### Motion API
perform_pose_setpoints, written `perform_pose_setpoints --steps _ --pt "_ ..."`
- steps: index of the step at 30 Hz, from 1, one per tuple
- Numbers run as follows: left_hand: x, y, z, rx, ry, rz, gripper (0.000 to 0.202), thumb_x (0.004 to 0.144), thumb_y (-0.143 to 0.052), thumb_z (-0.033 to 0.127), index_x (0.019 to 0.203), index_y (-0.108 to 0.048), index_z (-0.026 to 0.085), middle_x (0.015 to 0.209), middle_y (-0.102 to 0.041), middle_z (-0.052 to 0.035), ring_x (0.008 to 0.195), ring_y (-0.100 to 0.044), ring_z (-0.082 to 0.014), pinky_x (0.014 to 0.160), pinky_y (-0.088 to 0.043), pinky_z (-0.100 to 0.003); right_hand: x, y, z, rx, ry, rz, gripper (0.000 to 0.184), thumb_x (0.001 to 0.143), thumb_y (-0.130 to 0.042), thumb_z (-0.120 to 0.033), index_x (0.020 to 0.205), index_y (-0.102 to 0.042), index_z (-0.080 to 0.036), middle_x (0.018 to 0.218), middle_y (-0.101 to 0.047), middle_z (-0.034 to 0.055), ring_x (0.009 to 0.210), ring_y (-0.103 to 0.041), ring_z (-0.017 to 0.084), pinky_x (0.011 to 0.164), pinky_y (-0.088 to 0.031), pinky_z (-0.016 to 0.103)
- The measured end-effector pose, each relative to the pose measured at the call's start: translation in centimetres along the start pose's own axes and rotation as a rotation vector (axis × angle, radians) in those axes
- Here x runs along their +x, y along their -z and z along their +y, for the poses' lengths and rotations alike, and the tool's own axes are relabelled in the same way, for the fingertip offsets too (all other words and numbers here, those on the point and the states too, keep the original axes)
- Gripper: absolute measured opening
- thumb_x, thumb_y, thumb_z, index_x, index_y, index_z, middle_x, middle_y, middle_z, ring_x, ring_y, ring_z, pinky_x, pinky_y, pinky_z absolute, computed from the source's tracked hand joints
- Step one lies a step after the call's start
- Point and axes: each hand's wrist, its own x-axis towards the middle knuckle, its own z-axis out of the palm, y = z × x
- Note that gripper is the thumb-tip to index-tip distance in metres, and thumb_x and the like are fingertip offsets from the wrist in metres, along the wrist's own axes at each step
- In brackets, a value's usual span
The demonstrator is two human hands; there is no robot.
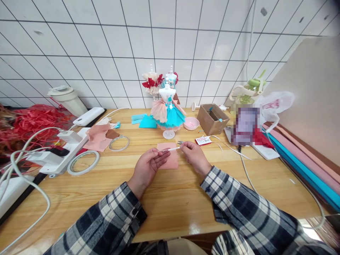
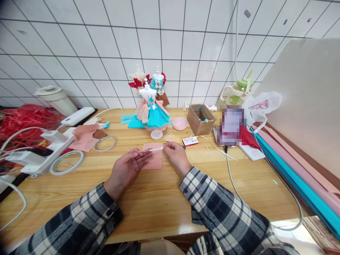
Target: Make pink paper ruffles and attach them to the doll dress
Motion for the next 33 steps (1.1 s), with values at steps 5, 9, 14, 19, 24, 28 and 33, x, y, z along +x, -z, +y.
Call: perform_pose_setpoints --steps 5,9,14,19,24,28,33 --pt "0.2 0.3 -0.1 -0.029 0.012 0.035 0.009 0.075 -0.058 0.015 0.067 -0.061 0.013 0.09 -0.076 -0.0125 0.087 -0.073 -0.021 0.066 -0.057 -0.023 -0.1 -0.1 -0.2 0.019 -0.032 0.034 0.022 0.068 -0.061 -0.04 0.072 -0.058 -0.019 0.048 -0.04 -0.009 0.044 -0.032 0.008 0.046 -0.025 0.022" --pt "0.5 0.5 -0.1 -0.059 -0.004 0.03 0.007 0.075 -0.058 0.014 0.069 -0.062 0.013 0.09 -0.076 -0.0119 0.087 -0.073 -0.0207 0.066 -0.057 -0.023 0.0 0.0 -0.2 0.035 -0.03 0.05 0.021 0.068 -0.061 -0.039 0.071 -0.058 -0.019 0.048 -0.041 -0.0094 0.043 -0.031 0.007 0.044 -0.025 0.022" --pt "0.6 0.7 0.0 -0.086 -0.009 0.03 0.006 0.076 -0.058 0.014 0.071 -0.061 0.014 0.094 -0.076 -0.0123 0.089 -0.073 -0.0199 0.072 -0.057 -0.024 0.4 0.2 0.1 0.051 -0.008 0.079 0.022 0.069 -0.062 -0.04 0.073 -0.058 -0.018 0.052 -0.046 -0.0086 0.039 -0.033 0.006 0.039 -0.025 0.021" --pt "0.5 0.7 -0.1 -0.087 -0.007 0.017 0.008 0.076 -0.057 0.014 0.07 -0.061 0.014 0.092 -0.076 -0.0116 0.09 -0.073 -0.0202 0.077 -0.056 -0.026 0.5 0.7 -0.5 0.15 0.159 0.145 0.025 0.075 -0.062 -0.043 0.081 -0.051 -0.02 0.069 -0.062 -0.0045 0.038 -0.045 0.006 0.034 -0.031 0.019" --pt "0.2 0.5 0.0 -0.095 0.018 0.006 0.008 0.076 -0.057 0.014 0.069 -0.062 0.015 0.092 -0.076 -0.0113 0.09 -0.073 -0.0199 0.075 -0.056 -0.025 2.2 3.2 -2.8 0.178 0.376 0.384 0.028 0.08 -0.06 -0.045 0.089 -0.048 -0.021 0.085 -0.07 0.0017 0.062 -0.065 0.014 0.045 -0.047 0.021" --pt "0.1 0.3 0.0 -0.084 0.039 -0.017 0.01 0.077 -0.056 0.015 0.069 -0.062 0.015 0.092 -0.076 -0.012 0.09 -0.072 -0.0196 0.075 -0.056 -0.025 4.9 6.3 -4.5 -0.138 0.634 0.657 0.022 0.085 -0.057 -0.04 0.09 -0.056 -0.019 0.091 -0.07 0.0053 0.081 -0.066 0.017 0.068 -0.051 0.029" --pt "-0.1 0.2 -0.2 -0.057 0.046 -0.049 0.008 0.077 -0.057 0.015 0.07 -0.061 0.015 0.094 -0.076 -0.0124 0.089 -0.072 -0.0193 0.076 -0.056 -0.026 7.2 9.1 -4.5 -0.612 0.583 0.878 0.023 0.086 -0.055 -0.039 0.091 -0.066 -0.02 0.084 -0.069 0.0035 0.075 -0.06 0.019 0.072 -0.043 0.033"
